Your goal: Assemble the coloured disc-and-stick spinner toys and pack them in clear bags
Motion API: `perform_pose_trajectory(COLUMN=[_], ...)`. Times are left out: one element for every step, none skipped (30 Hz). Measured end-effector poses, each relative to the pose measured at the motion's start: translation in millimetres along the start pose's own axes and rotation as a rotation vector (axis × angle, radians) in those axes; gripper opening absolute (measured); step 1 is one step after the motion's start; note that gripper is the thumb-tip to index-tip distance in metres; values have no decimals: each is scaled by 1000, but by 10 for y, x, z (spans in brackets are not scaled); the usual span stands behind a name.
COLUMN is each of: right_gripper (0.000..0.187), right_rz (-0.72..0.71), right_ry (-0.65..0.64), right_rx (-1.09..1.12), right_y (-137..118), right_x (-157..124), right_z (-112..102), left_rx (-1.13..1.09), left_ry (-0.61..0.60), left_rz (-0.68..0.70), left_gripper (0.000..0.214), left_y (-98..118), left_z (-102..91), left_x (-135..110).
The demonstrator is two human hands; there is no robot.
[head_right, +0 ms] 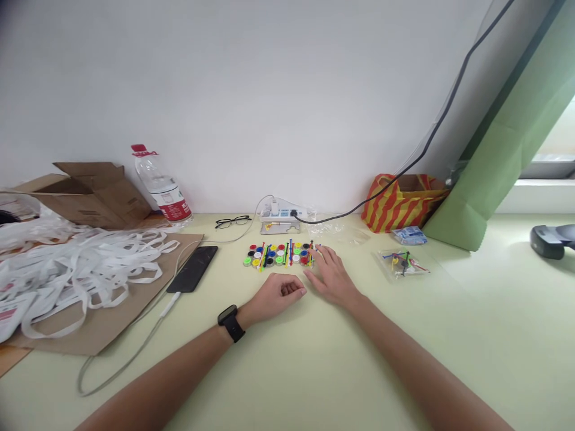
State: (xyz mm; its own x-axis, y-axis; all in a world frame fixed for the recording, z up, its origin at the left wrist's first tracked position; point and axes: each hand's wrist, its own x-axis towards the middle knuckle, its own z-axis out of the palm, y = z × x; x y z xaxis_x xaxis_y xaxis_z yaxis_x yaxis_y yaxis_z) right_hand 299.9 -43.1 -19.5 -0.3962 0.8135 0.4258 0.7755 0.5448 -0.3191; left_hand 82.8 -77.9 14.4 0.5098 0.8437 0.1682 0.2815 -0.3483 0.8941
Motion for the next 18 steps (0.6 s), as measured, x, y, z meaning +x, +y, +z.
perform_pose_trajectory(right_gripper=[60,61,62,63,63,61,59,57,54,50,45,39,33,27,23,20,17,16], right_rz=[-1,-10,-23,-35,-41,-41,-42,-42,-43,-42,-34,-17,3,22,32,31,20,1], right_ry=[2,-10,-33,-67,-103,-133,-154,-163,-161,-152,-136,-117,-99,-85,-77,-73,-73,-77], right_rx=[-6,-11,-15,-19,-21,-22,-20,-15,-3,15,38,60,78,89,93,95,97,103], right_y=[9,21,31,40,47,54,60,66,72,76,79,77,69,54,31,0,-37,-78], right_x=[43,96,155,218,282,343,396,438,468,483,484,472,448,412,366,311,249,181], right_z=[3,7,15,27,43,62,82,101,117,129,137,140,138,131,119,103,84,62], left_rx=[0,-1,-1,-1,-1,-1,-1,-1,-1,-3,-5,-8,-10,-12,-14,-13,-7,5], left_ry=[-3,-6,-8,-9,-8,-4,1,5,4,0,-5,-9,-11,-8,1,15,34,58], left_rz=[-1,0,1,0,-2,-6,-13,-19,-26,-32,-36,-40,-43,-46,-46,-39,-28,-11], left_gripper=[30,30,30,30,30,31,31,31,32,32,32,31,30,29,28,27,26,26], left_y=[-4,-5,-5,-3,0,2,3,2,-2,-7,-14,-22,-30,-37,-44,-49,-53,-57], left_z=[3,5,6,6,5,2,0,-3,-7,-10,-12,-14,-16,-18,-19,-21,-22,-23], left_x=[3,4,5,3,1,-2,-6,-10,-13,-15,-17,-17,-17,-15,-13,-11,-8,-5])
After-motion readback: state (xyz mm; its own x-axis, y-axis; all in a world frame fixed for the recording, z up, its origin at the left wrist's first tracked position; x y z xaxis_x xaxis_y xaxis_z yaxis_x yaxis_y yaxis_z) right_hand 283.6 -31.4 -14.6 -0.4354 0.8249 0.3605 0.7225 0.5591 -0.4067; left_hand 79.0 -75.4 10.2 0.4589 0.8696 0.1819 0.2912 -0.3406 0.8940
